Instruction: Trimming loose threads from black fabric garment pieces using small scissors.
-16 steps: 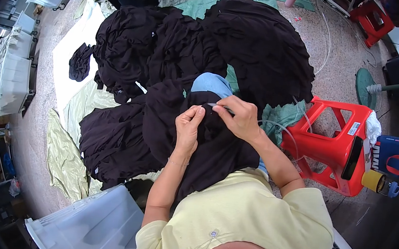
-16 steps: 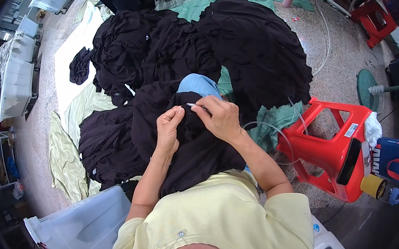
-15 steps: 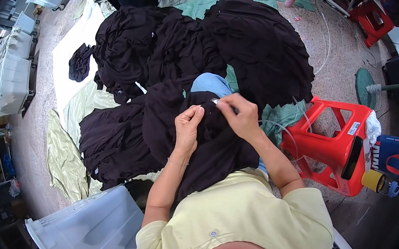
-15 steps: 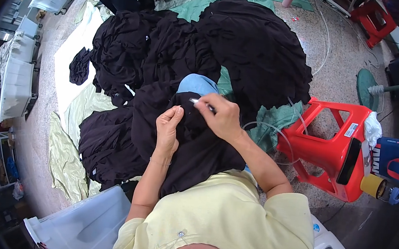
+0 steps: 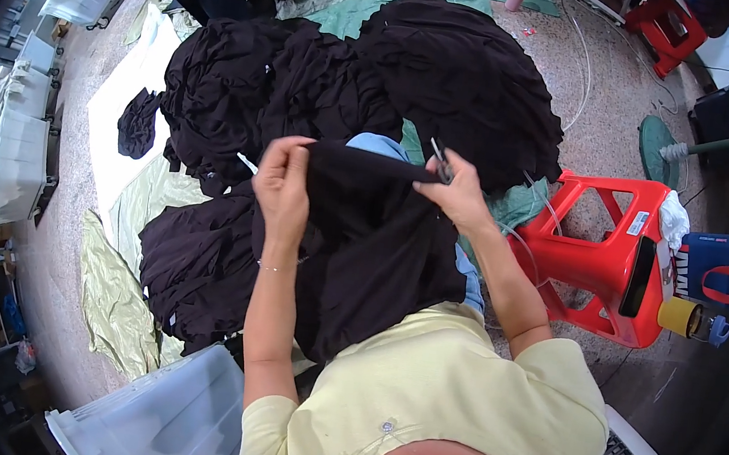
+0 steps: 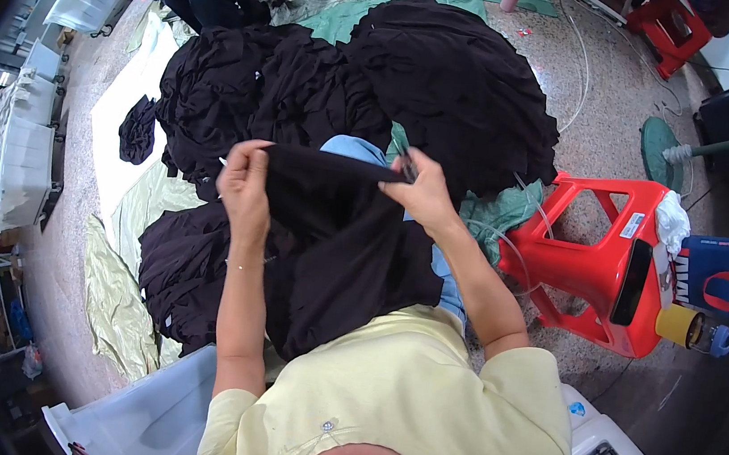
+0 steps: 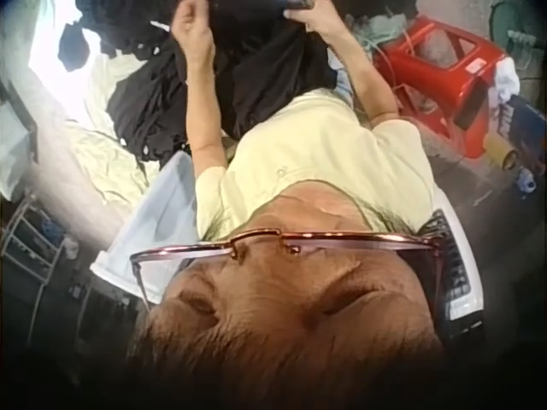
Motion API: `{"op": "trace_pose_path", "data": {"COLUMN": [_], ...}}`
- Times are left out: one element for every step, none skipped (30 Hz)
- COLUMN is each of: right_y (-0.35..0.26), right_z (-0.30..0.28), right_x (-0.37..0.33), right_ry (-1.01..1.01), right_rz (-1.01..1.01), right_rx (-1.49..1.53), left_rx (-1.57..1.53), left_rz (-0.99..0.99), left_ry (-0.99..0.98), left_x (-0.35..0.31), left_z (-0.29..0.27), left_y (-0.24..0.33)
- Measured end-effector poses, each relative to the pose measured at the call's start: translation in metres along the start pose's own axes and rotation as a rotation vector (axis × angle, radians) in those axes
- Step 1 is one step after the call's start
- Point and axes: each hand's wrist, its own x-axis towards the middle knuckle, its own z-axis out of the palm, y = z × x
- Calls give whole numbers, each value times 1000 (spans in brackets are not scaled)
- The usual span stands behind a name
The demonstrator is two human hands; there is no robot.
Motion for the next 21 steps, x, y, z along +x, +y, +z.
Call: {"op": "trace_pose_path", "data": {"right_y": [-3, -26, -52, -61, -77, -95, -106, -125, -141, -146, -152, -161, -170, -171, -174, -171, -159, -153, -145, -137, -128], "right_z": [-3, 3, 11, 11, 13, 15, 17, 25, 36, 45, 53, 62, 65, 70, 71, 68, 65, 61, 58, 54, 56], "right_x": [7, 4, 0, 5, 6, 8, 11, 5, 0, 0, -3, -8, -13, -14, -16, -17, -11, -10, -6, -3, 4], "right_ry": [94, 180, 263, 285, 236, 183, 15, -81, -182, -224, -234, -249, -321, -346, -353, -322, -262, -254, -230, -183, -216], "right_rz": [-208, -275, -343, -445, -449, -453, -392, -324, -252, -306, -281, -252, -221, -270, -324, -354, -393, -326, -320, -290, -277], "right_rx": [-268, -388, -507, -498, -461, -424, -252, -153, -55, 29, 103, 177, 181, 197, 141, 110, 126, 132, 135, 91, 45], "left_rx": [93, 257, 248, 227, 209, 182, 266, 319, 332, 351, 274, 382, 502, 460, 489, 490, 569, 563, 543, 753, 435], "left_rz": [71, 209, 249, 190, 130, 113, 145, 33, 90, 194, 274, 257, 232, 259, 123, 187, 68, 74, -172, 265, 245], "left_ry": [40, 80, 86, 39, -6, -117, -239, -326, -375, -418, -302, -305, -293, -173, -95, 68, 214, 364, 565, 457, 565], "left_x": [5, 7, 6, 2, -6, -13, -20, -32, -36, -35, -41, -42, -43, -34, -25, -13, 2, 17, 34, 40, 38], "left_z": [-5, -8, -11, -9, -6, -2, -2, 0, 3, 4, 7, -4, -20, -31, -52, -83, -113, -168, -197, -254, -329], "left_y": [12, 19, 20, 25, 31, 34, 37, 55, 60, 70, 75, 78, 81, 90, 111, 110, 129, 127, 164, 180, 214]}}
